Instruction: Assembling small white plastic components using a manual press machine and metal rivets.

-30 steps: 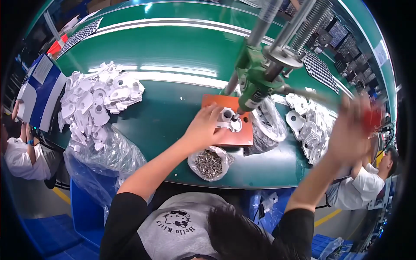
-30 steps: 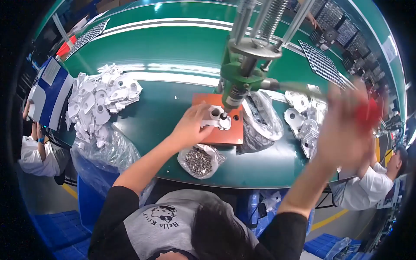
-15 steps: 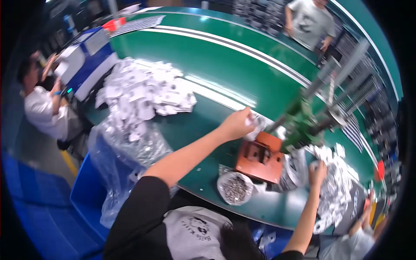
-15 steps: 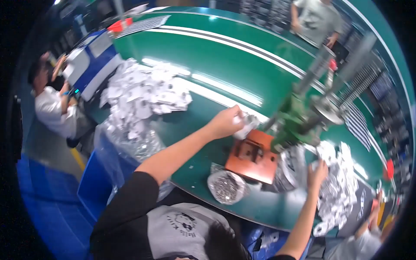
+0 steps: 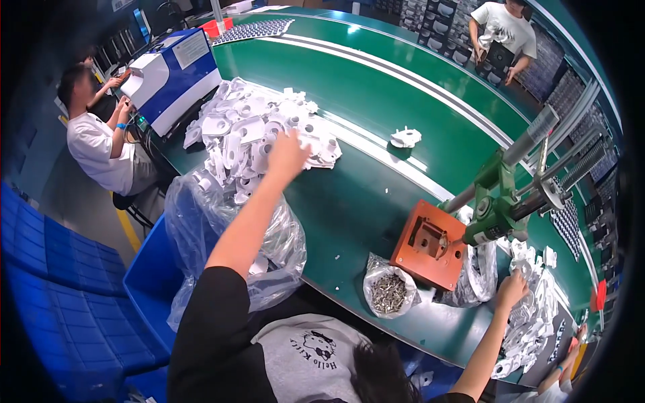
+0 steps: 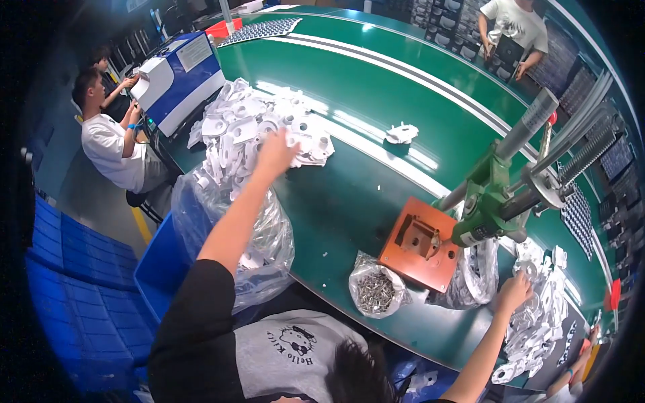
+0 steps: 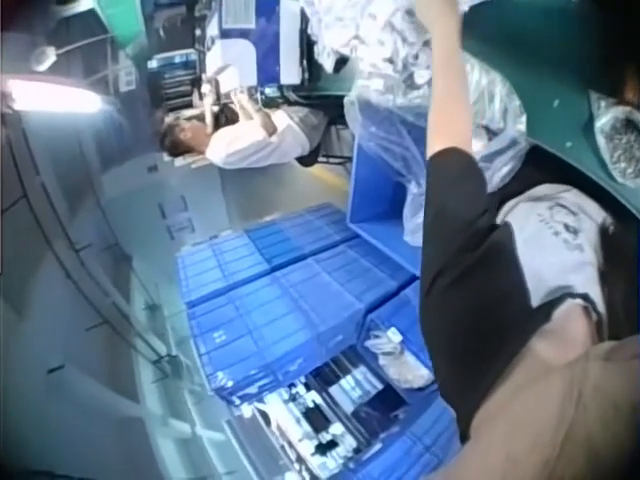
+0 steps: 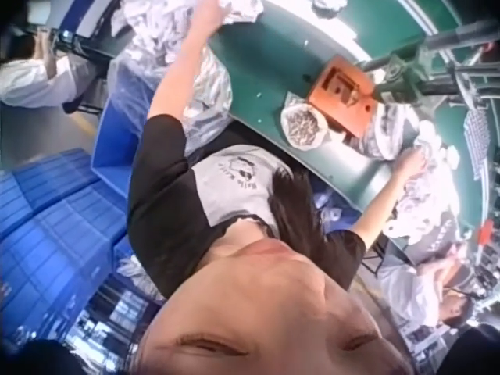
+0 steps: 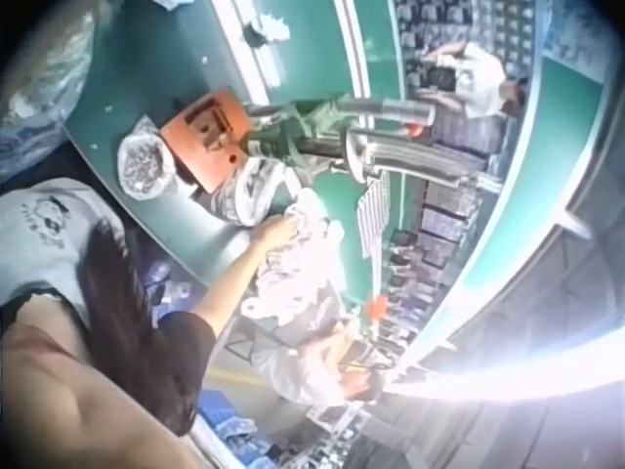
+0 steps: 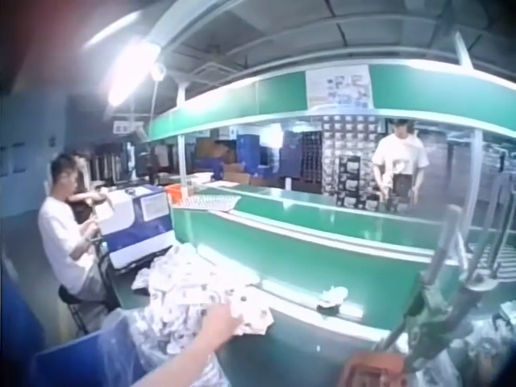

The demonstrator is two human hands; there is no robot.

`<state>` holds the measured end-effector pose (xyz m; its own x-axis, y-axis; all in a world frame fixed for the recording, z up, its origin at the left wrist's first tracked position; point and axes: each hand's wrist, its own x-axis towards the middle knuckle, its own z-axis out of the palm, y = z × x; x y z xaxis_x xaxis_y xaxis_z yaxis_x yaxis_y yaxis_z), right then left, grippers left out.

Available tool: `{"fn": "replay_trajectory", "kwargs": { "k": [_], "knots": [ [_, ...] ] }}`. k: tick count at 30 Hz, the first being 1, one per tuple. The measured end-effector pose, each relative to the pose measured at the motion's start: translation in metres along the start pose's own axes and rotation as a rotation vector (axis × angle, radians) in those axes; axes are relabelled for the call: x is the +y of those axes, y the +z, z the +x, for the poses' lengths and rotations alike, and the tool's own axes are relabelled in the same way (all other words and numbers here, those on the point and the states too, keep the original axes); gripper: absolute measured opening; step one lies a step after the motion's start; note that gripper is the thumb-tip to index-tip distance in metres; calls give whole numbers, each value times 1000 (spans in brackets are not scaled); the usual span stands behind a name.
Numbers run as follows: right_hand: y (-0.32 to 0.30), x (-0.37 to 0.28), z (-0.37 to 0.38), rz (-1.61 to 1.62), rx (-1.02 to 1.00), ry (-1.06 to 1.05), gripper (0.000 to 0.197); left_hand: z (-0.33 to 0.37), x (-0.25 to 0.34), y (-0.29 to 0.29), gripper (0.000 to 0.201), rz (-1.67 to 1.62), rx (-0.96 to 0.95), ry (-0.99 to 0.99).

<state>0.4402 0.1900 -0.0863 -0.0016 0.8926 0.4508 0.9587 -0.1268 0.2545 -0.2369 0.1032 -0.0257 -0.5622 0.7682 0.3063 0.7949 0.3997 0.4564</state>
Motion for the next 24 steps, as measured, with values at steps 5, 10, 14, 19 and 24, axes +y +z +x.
{"fn": "replay_trajectory", "kwargs": {
  "k": [5, 10, 14, 19, 24],
  "knots": [
    [-30, 4, 0, 83, 5, 153, 32, 30, -6, -3, 56, 345, -154, -194],
    [-102, -17, -24, 1437, 197, 426, 35, 44, -18, -4, 58, 321, -293, -189],
    [-116, -16, -44, 1093, 141, 166, 40, 33, -13, -3, 58, 292, -227, -152],
    [-158, -84, -57, 1774, -82, 255, 50, 12, -4, -17, 36, -228, -55, 125],
    [-214, -161, -69, 1893, -204, 103, 36, -62, 88, -51, 23, -871, -535, 64]
  ]
}}
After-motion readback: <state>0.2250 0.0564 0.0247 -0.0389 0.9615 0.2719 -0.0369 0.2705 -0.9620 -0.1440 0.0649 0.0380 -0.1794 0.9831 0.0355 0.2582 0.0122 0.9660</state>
